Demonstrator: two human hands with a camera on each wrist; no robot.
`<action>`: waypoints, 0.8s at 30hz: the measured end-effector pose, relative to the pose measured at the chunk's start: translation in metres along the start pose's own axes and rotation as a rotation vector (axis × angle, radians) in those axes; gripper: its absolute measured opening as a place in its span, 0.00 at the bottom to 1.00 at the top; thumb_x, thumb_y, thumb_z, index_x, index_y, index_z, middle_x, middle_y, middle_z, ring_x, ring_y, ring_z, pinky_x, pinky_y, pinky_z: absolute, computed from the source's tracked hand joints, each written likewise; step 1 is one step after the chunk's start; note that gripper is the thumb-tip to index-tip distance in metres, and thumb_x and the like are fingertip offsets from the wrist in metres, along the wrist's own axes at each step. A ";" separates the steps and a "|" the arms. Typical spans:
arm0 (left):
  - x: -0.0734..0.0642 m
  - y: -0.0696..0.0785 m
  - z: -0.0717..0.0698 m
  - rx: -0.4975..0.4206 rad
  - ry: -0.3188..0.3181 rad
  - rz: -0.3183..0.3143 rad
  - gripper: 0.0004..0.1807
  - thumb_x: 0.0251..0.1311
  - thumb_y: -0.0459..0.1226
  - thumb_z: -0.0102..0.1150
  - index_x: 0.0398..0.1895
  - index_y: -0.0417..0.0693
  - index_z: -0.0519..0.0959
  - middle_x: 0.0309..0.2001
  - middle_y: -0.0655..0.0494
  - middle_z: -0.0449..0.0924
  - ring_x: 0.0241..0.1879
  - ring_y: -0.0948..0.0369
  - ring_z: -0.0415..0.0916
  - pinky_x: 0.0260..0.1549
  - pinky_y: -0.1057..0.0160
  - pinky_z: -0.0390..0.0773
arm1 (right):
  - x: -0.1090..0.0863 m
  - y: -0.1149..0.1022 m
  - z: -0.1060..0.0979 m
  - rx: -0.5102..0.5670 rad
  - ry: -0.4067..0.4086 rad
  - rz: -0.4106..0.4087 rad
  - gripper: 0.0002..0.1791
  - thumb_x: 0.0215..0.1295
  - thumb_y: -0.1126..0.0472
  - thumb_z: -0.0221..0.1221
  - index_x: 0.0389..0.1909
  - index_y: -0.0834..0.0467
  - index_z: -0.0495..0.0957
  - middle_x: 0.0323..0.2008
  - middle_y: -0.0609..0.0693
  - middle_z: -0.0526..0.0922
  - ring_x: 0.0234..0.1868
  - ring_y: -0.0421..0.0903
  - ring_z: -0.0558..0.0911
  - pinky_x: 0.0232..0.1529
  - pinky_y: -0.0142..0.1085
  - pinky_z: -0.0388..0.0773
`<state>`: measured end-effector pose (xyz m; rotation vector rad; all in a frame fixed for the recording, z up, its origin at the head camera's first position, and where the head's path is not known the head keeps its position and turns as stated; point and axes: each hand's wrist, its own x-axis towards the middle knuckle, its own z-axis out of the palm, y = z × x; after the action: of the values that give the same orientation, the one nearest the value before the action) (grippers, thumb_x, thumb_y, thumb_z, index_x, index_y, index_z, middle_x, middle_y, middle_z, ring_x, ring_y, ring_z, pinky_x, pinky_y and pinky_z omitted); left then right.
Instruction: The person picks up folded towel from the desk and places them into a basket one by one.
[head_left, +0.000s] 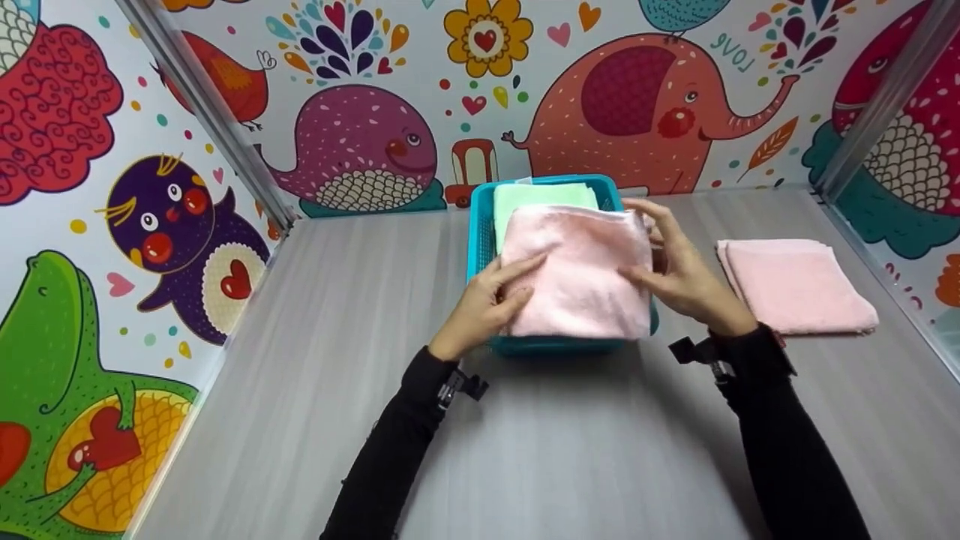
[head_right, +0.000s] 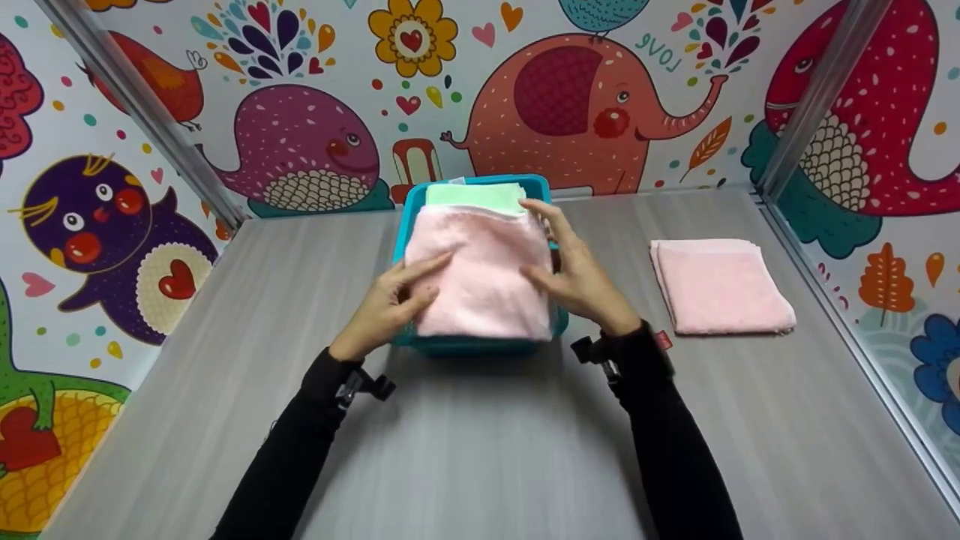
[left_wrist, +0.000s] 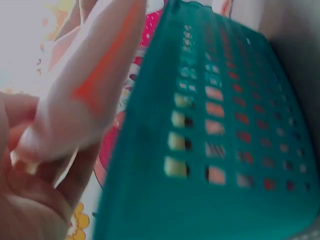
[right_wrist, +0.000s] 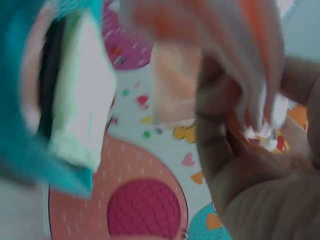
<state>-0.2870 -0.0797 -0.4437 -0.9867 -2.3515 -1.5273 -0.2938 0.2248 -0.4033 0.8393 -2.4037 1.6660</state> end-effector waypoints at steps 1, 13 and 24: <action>0.000 -0.004 -0.002 0.013 -0.025 -0.011 0.24 0.74 0.36 0.58 0.72 0.49 0.75 0.68 0.39 0.72 0.47 0.55 0.74 0.40 0.65 0.77 | 0.002 0.004 0.001 -0.046 0.026 -0.010 0.44 0.67 0.73 0.64 0.78 0.51 0.54 0.67 0.65 0.71 0.55 0.66 0.83 0.45 0.39 0.87; -0.006 -0.021 -0.003 0.371 -0.196 -0.140 0.21 0.68 0.30 0.58 0.63 0.43 0.82 0.49 0.45 0.84 0.44 0.53 0.76 0.49 0.55 0.77 | 0.008 0.047 0.015 -0.397 -0.221 0.040 0.14 0.64 0.72 0.66 0.50 0.62 0.83 0.33 0.57 0.79 0.28 0.47 0.72 0.27 0.31 0.69; -0.004 -0.018 0.005 0.698 -0.266 -0.223 0.14 0.62 0.40 0.53 0.30 0.50 0.89 0.27 0.57 0.85 0.33 0.55 0.70 0.61 0.56 0.70 | 0.012 0.049 0.044 -0.792 -0.298 -0.065 0.07 0.60 0.57 0.74 0.36 0.54 0.88 0.17 0.47 0.73 0.28 0.48 0.74 0.24 0.36 0.65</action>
<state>-0.2942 -0.0815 -0.4618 -0.7941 -2.9242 -0.5276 -0.3175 0.1930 -0.4574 1.0204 -2.8181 0.4681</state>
